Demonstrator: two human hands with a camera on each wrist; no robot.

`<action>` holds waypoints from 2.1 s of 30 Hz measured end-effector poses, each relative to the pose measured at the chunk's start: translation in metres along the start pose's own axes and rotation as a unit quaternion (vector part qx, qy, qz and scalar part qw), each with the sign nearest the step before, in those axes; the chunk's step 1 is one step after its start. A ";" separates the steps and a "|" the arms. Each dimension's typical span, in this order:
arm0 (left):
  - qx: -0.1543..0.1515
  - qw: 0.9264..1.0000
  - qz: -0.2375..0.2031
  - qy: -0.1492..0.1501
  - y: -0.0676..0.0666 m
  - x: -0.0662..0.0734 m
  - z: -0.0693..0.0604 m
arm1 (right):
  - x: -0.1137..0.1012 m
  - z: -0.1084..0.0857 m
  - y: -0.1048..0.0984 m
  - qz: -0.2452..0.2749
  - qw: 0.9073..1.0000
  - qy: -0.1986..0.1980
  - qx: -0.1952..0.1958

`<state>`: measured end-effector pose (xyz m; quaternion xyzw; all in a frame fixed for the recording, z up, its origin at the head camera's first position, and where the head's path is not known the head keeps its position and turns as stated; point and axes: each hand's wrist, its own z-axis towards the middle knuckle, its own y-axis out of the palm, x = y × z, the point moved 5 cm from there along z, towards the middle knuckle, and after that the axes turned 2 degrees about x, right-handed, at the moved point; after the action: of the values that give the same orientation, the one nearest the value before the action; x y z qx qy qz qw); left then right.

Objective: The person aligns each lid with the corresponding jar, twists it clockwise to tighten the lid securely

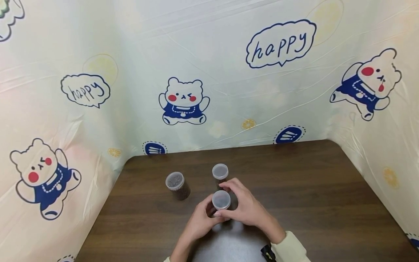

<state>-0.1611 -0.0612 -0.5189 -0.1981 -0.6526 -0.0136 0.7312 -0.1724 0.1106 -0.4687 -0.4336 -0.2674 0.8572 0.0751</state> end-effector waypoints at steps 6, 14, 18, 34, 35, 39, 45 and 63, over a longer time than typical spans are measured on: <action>0.000 1.000 0.009 -0.010 0.001 -0.001 -0.001 | 0.002 -0.002 -0.006 0.017 0.999 -0.010 -0.039; -0.003 1.000 -0.001 -0.022 0.000 -0.002 -0.002 | 0.004 -0.005 -0.008 0.020 0.997 -0.016 -0.069; -0.002 1.000 0.001 -0.022 0.000 -0.002 -0.002 | 0.004 -0.004 -0.008 0.014 0.997 -0.021 -0.066; -0.001 1.000 0.003 -0.006 0.000 0.000 0.000 | 0.000 0.003 0.000 -0.026 0.999 0.026 -0.025; -0.001 1.000 0.002 -0.005 0.000 0.000 0.000 | 0.000 0.003 -0.001 -0.029 0.999 0.031 -0.029; 0.001 1.000 0.003 -0.011 0.000 -0.001 0.000 | -0.002 0.003 -0.006 -0.031 0.998 0.033 -0.045; -0.002 1.000 0.003 -0.019 0.000 -0.003 -0.001 | -0.003 0.002 -0.010 -0.005 0.998 0.009 -0.069; -0.007 1.000 0.002 -0.004 0.000 0.000 -0.001 | -0.003 0.004 0.001 -0.006 1.000 -0.006 -0.022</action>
<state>-0.1601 -0.0612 -0.5187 -0.2044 -0.6551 -0.0154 0.7272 -0.1733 0.1073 -0.4648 -0.4286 -0.2887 0.8533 0.0691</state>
